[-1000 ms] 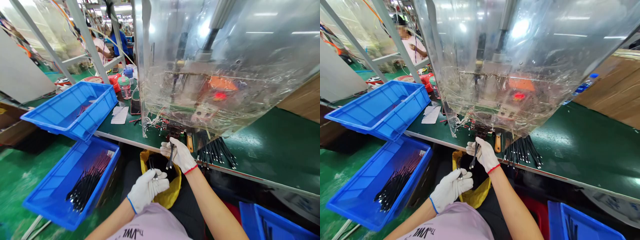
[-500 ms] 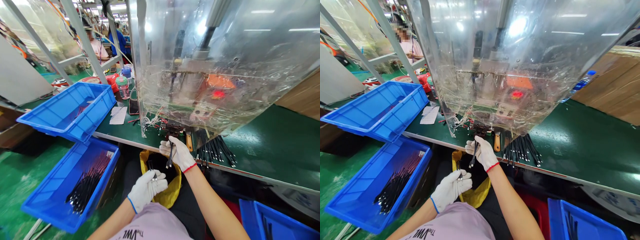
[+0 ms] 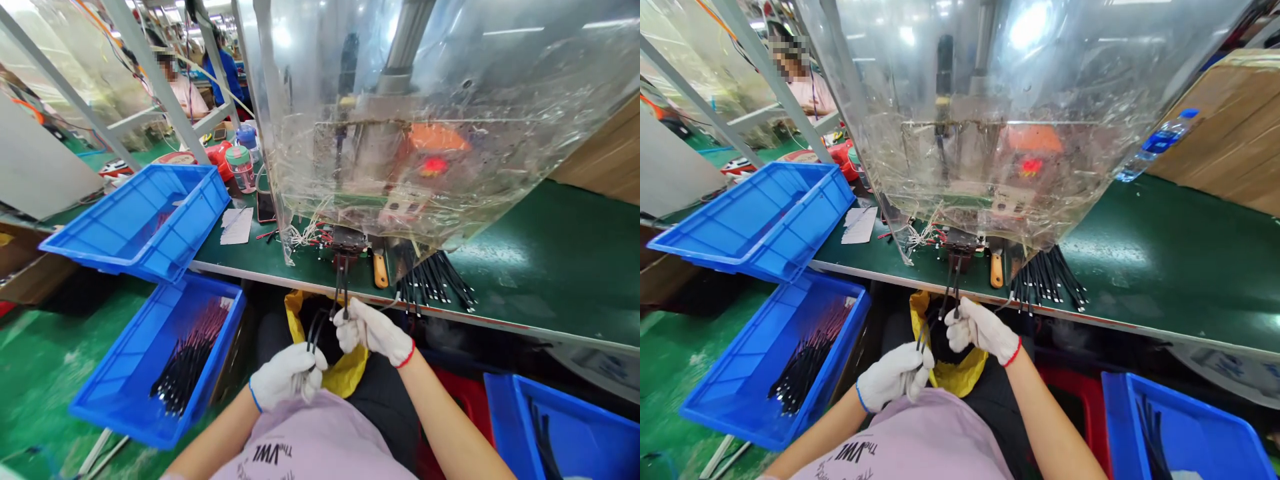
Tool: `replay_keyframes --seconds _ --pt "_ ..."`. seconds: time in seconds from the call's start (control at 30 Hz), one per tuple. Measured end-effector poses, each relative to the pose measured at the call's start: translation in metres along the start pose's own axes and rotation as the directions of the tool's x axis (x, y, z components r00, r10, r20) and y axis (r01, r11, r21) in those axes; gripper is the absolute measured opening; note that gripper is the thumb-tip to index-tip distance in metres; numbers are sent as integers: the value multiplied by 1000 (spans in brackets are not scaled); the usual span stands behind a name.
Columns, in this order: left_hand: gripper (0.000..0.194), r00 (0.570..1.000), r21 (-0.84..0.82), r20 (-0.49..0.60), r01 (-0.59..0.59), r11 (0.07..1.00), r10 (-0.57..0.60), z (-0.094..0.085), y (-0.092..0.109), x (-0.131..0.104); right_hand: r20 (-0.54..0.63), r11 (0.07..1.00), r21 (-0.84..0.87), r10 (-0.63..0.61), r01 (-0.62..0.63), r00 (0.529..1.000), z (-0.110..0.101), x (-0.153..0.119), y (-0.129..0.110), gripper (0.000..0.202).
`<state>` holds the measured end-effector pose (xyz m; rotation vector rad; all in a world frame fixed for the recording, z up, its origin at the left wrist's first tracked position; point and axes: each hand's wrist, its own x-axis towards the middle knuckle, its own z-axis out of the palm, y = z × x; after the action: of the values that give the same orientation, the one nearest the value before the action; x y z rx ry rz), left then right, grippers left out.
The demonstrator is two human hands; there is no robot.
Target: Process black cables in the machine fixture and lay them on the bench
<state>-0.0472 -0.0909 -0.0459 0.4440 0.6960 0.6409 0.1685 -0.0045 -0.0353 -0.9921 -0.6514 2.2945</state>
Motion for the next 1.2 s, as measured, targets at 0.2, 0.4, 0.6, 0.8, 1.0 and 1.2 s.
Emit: replay_keyframes --seconds 0.2,0.4,0.6,0.8,1.0,1.2 --pt "38 973 501 -5 201 841 -230 -34 0 -4 -148 970 219 -77 109 986 -2 10 75 25" --pt "36 975 597 -193 209 775 -114 -32 -6 -7 -334 968 200 -76 149 940 2 21 72 25" --pt "38 971 594 -229 200 779 -75 -26 -9 -10 -393 961 250 -11 118 919 -3 22 60 32" --pt "33 955 635 -291 237 736 -57 -19 -7 -8 -375 967 187 -90 171 923 -8 24 66 12" --pt "31 935 654 -354 269 707 -29 -7 -9 -10 -547 925 264 -90 273 833 -23 45 75 11" --pt "30 929 746 -350 200 635 118 -10 -29 -1 -591 953 213 -48 213 805 -17 75 92 26"
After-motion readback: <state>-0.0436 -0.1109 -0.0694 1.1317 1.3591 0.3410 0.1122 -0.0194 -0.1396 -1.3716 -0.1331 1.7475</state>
